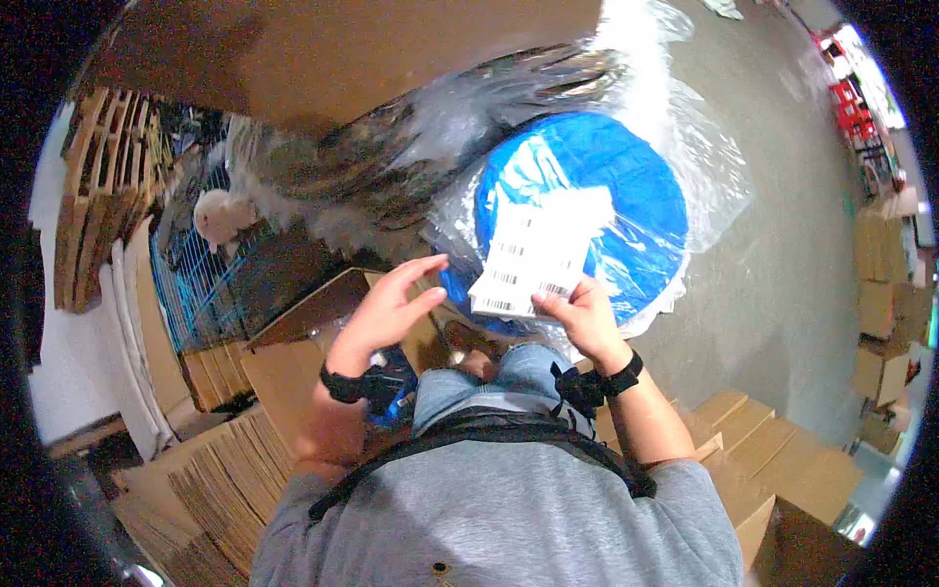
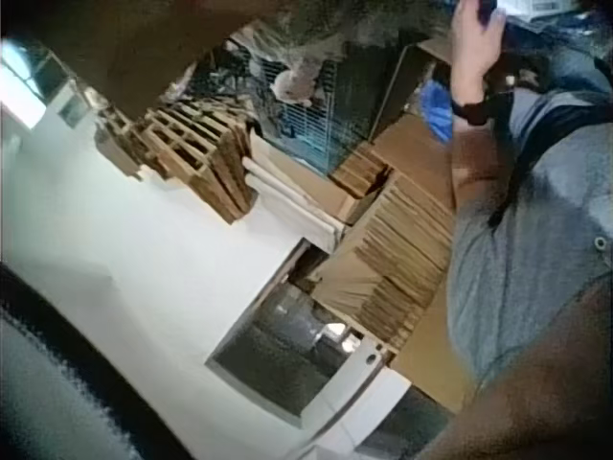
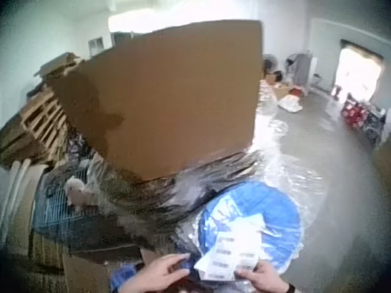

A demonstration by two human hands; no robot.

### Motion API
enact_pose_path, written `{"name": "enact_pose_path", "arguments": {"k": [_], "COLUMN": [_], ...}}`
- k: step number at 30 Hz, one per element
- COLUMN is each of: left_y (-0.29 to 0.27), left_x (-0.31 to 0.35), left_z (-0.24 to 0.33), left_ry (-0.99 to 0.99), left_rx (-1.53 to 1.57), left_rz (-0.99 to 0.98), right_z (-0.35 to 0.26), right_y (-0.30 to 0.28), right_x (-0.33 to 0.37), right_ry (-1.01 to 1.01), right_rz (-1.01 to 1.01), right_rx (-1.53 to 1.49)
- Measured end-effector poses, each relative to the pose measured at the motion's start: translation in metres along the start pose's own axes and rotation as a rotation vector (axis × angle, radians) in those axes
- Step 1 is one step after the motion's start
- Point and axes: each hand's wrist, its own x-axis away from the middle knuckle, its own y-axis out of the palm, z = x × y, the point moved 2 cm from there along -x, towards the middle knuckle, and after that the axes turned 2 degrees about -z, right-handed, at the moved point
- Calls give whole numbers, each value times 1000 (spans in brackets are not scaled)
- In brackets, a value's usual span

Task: The person repeatedly tears individual labels from a printed sheet and sticks them onto large blue-wrapped packages. They handle the label sheet and the packages by hand, moving each labeled package aside after application. The process continues across multiple packages in a warehouse setting.

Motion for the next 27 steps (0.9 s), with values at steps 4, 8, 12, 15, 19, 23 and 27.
{"name": "enact_pose_path", "arguments": {"k": [4, 8, 12, 15, 19, 23, 27], "left_y": [61, 76, 57, 31, -8, -3, 76], "left_x": [-33, -45, -51, -49, -1, 130, 273], "left_z": [48, 74, 81, 62, -6, -95, -119], "left_ry": [-5, -64, -52, -37, -169, -475, -833], "left_rx": [524, 689, 636, 541, 349, -378, -67], "left_rz": [-29, 22, 90, 99, 139, -23, -479], "right_z": [-4, -11, -11, 6, 16, 1, -62], "right_y": [-25, -37, -37, -26, -37, -140, -204], "right_x": [25, 44, 38, 25, 17, 42, 100], "right_ry": [-43, -4, -48, -30, -131, -138, -166], "right_rz": [-102, -157, -318, -391, -197, 315, 617], "right_rx": [13, 21, -18, 2, 411, 343, 322]}}
